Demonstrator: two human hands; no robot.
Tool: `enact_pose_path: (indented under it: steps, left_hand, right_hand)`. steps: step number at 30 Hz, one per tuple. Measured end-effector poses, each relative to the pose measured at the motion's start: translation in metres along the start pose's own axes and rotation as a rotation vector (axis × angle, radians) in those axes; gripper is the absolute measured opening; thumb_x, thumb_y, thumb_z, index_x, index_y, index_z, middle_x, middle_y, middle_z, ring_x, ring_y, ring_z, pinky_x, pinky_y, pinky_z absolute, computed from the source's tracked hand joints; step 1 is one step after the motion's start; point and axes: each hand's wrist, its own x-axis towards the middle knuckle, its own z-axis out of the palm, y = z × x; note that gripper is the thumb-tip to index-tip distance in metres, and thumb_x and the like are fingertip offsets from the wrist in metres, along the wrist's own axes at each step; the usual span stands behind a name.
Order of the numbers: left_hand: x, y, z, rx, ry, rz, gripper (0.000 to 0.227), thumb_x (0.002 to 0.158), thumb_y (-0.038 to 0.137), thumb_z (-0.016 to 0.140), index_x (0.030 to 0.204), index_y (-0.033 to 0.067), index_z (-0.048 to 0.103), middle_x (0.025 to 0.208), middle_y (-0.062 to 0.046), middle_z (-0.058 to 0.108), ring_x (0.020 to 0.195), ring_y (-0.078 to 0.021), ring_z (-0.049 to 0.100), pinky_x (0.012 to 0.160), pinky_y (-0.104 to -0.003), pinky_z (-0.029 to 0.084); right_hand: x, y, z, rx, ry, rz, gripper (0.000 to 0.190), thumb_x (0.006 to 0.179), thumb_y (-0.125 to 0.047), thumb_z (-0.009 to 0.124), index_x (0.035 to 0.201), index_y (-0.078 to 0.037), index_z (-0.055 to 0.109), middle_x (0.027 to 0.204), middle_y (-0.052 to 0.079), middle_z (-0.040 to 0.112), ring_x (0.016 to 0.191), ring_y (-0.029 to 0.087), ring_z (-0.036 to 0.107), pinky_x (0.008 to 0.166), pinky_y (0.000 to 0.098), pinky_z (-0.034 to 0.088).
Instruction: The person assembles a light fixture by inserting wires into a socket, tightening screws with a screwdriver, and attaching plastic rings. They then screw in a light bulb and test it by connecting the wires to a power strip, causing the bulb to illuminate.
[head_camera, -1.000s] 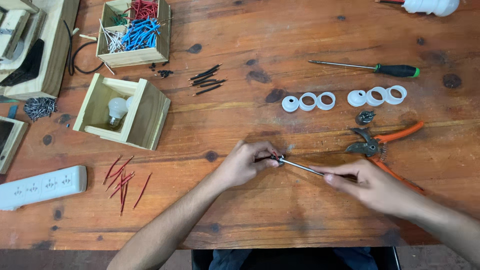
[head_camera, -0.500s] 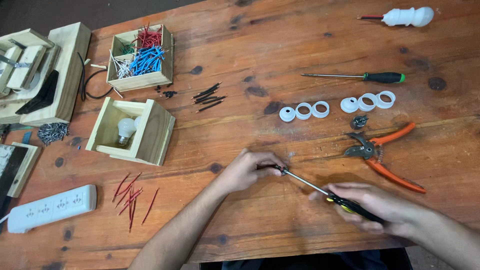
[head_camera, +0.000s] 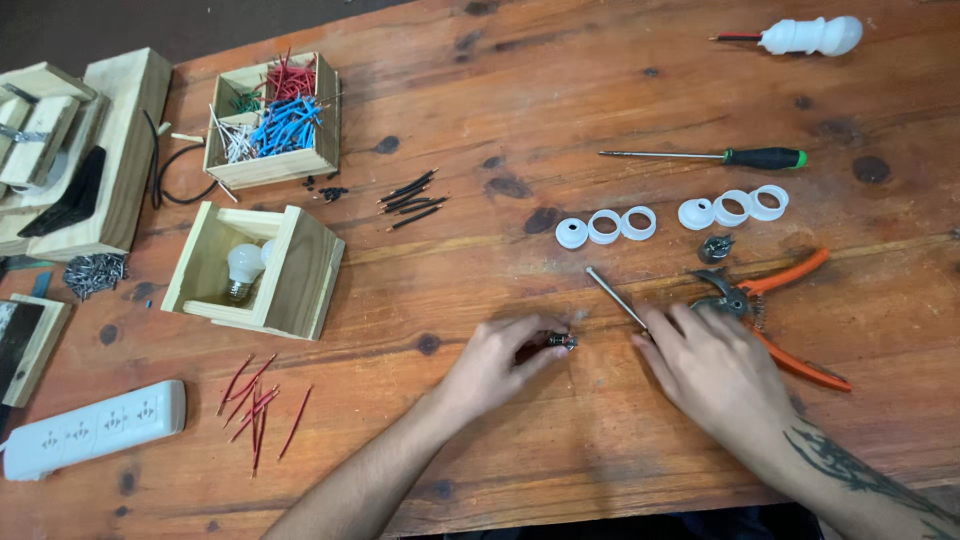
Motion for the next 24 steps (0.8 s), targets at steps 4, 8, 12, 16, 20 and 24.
enact_pose_path:
  steps: [4,8,12,16,20,24]
  left_hand:
    - [-0.001,-0.004,0.000,0.037,-0.007,-0.013,0.024,0.099,0.026,0.069,0.113,0.0075,0.066,0.107,-0.007,0.077,0.091,-0.0255,0.076,0.082,-0.036,0.058]
    - [-0.002,-0.012,0.001,-0.025,-0.036,-0.031,0.022,0.097,0.017,0.071,0.115,0.0055,0.066,0.110,-0.008,0.076,0.098,-0.0253,0.076,0.086,-0.034,0.057]
    - [0.000,-0.006,-0.004,-0.047,-0.048,-0.043,0.018,0.098,0.018,0.070,0.110,0.0062,0.066,0.103,-0.009,0.075,0.091,-0.0250,0.074,0.081,-0.034,0.056]
    - [-0.002,-0.008,-0.002,-0.045,-0.048,-0.043,0.020,0.098,0.019,0.070,0.112,0.0054,0.065,0.100,-0.010,0.075,0.087,-0.0263,0.073,0.078,-0.035,0.054]
    - [-0.001,-0.012,-0.003,-0.072,-0.052,-0.045,0.025,0.098,0.023,0.068,0.118,0.0066,0.066,0.114,-0.009,0.076,0.102,-0.0255,0.076,0.089,-0.034,0.058]
    - [0.004,-0.002,-0.014,-0.135,-0.055,-0.006,0.020,0.101,0.023,0.064,0.112,0.0069,0.067,0.113,-0.008,0.076,0.101,-0.0252,0.076,0.091,-0.034,0.058]
  right_hand:
    - [0.028,-0.009,-0.018,0.289,0.056,-0.210,0.051,0.098,-0.045,0.059,0.136,-0.011,0.060,0.108,0.009,0.071,0.094,0.029,0.069,0.090,0.0471,0.052]
    - [0.044,-0.025,-0.014,0.587,0.077,-0.238,0.044,0.092,-0.042,0.072,0.126,-0.015,0.065,0.108,0.002,0.077,0.095,0.022,0.072,0.095,0.0410,0.047]
    - [0.049,-0.027,0.000,0.671,0.095,-0.239,0.022,0.093,-0.029,0.072,0.108,-0.013,0.069,0.103,0.001,0.079,0.091,0.021,0.075,0.090,0.0383,0.050]
    - [0.047,-0.029,0.004,0.680,0.100,-0.226,0.016,0.096,-0.028,0.068,0.100,-0.012,0.069,0.094,0.000,0.077,0.086,0.021,0.071,0.090,0.0373,0.048]
    - [0.031,-0.016,-0.013,0.270,0.053,-0.126,0.029,0.095,-0.049,0.064,0.102,-0.021,0.066,0.095,-0.004,0.073,0.088,0.018,0.068,0.093,0.0416,0.041]
    - [-0.008,-0.003,-0.011,-0.389,-0.110,0.097,0.058,0.097,-0.078,0.045,0.082,-0.023,0.055,0.081,-0.003,0.058,0.067,0.020,0.064,0.067,0.0351,0.054]
